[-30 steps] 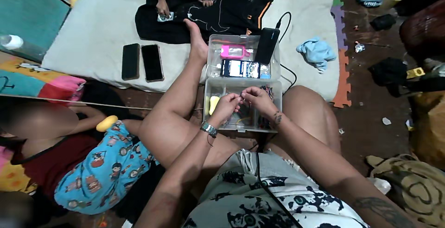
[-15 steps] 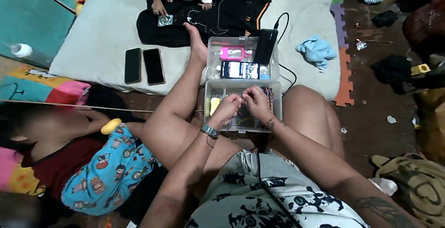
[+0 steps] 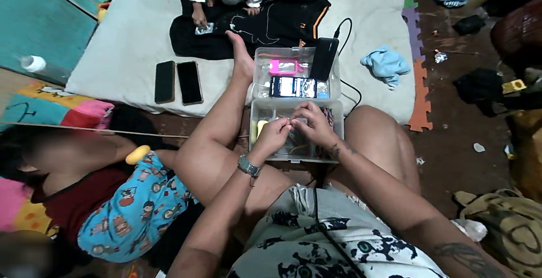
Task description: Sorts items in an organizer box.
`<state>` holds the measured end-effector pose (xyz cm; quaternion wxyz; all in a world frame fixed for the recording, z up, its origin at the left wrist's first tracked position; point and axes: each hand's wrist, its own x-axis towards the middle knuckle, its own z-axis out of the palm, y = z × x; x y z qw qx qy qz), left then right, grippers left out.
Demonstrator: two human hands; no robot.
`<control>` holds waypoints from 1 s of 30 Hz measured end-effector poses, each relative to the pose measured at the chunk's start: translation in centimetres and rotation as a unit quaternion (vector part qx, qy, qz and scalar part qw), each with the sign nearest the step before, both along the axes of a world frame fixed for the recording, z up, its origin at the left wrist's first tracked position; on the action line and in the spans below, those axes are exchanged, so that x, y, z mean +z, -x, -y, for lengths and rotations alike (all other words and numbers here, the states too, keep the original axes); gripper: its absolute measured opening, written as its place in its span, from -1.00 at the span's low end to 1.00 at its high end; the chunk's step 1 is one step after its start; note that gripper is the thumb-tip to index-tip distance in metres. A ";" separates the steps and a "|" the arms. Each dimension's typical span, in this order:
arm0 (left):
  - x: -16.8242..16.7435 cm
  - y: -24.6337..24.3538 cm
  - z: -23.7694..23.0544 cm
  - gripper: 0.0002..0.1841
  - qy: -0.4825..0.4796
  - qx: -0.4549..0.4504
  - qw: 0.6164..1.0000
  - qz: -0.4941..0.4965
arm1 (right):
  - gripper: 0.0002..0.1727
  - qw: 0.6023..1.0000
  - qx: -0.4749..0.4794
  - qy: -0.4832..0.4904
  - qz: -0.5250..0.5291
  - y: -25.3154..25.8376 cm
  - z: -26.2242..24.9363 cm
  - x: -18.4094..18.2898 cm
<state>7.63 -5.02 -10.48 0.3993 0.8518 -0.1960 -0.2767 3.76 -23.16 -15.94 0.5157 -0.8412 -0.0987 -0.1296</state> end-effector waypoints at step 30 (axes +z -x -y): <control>-0.2 1.5 -0.4 -0.81 0.109 -0.005 0.994 -0.020 | -0.82 0.944 0.083 -0.179 -0.263 2.7 1.4 2.2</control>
